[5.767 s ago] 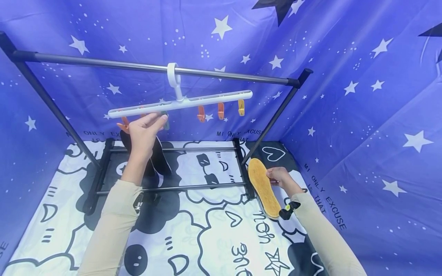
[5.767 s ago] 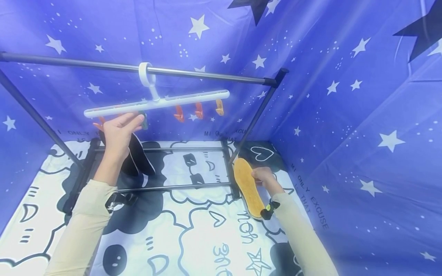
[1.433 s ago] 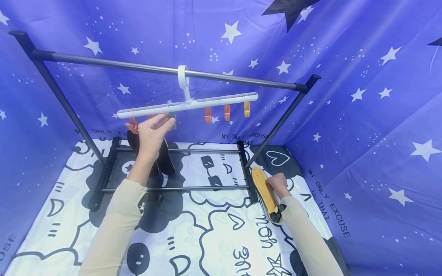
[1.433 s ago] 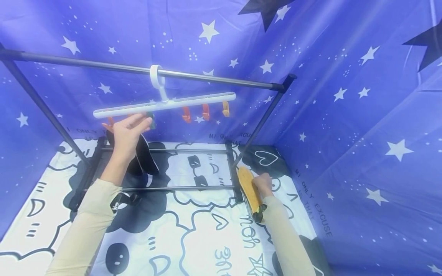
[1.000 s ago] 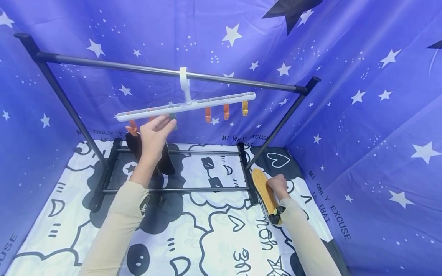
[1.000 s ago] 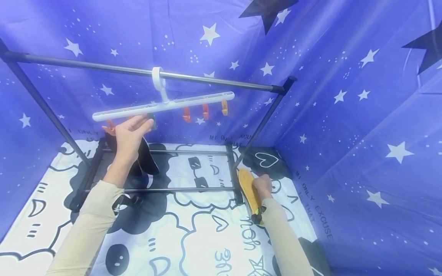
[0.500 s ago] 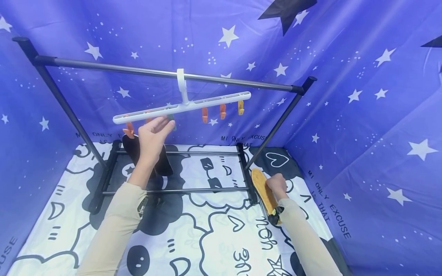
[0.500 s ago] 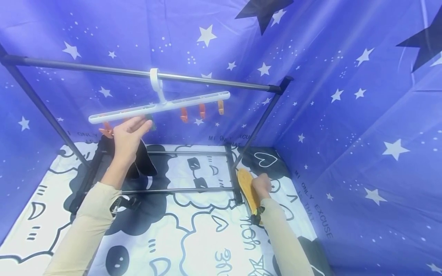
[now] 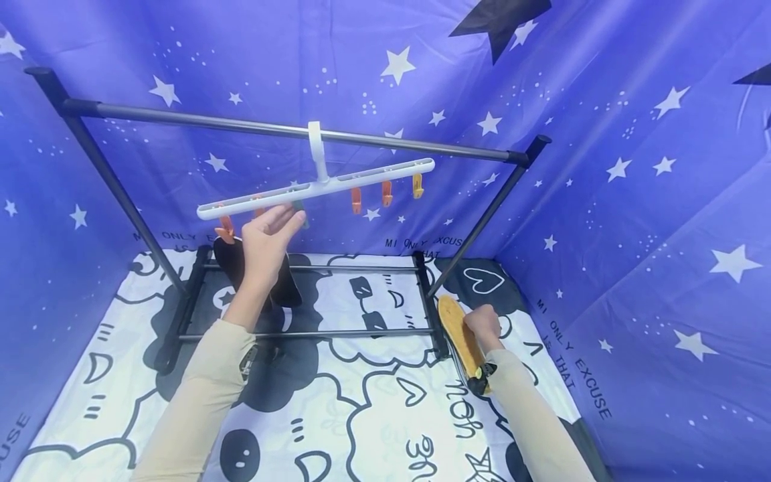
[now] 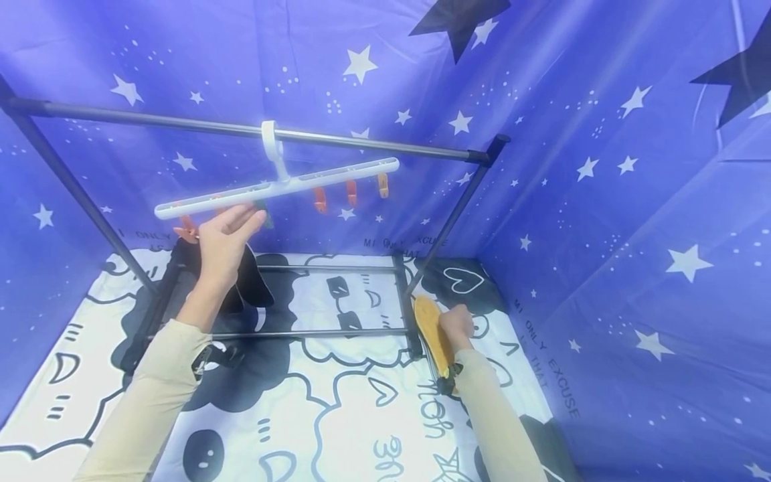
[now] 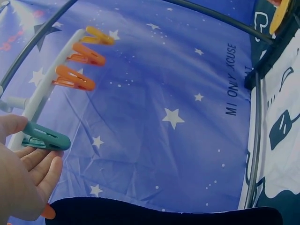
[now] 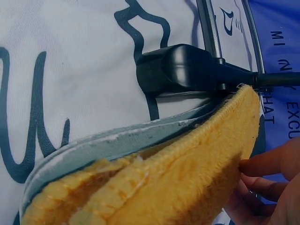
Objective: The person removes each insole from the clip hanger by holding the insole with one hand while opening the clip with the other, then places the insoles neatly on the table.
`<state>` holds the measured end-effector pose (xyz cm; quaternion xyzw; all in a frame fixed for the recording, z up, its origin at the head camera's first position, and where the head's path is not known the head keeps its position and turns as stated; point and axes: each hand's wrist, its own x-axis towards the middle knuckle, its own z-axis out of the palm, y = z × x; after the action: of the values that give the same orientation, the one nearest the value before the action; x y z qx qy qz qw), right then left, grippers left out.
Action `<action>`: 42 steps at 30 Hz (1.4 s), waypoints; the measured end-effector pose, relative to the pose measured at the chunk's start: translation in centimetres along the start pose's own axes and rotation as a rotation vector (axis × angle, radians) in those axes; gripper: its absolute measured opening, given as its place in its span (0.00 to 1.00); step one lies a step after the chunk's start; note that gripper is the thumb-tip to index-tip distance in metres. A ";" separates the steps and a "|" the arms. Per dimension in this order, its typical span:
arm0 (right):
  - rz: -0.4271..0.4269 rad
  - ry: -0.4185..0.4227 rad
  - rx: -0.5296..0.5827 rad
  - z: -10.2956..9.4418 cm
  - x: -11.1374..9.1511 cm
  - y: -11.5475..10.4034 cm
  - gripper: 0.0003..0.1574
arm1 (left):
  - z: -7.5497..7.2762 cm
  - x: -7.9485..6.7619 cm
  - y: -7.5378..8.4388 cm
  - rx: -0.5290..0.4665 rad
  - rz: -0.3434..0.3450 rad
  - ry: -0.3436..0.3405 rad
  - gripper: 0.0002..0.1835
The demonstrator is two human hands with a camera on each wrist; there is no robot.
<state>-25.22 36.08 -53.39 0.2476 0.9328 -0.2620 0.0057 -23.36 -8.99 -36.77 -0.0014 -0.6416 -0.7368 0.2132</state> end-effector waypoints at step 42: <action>-0.066 0.140 0.109 -0.2 -1.3 -0.4 0.13 | -2.8 -1.4 -0.7 0.145 0.058 0.107 0.17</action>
<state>-24.22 35.31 -52.82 0.2344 0.9228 -0.2948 -0.0816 -21.56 -11.20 -38.30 0.0348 -0.6807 -0.6809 0.2680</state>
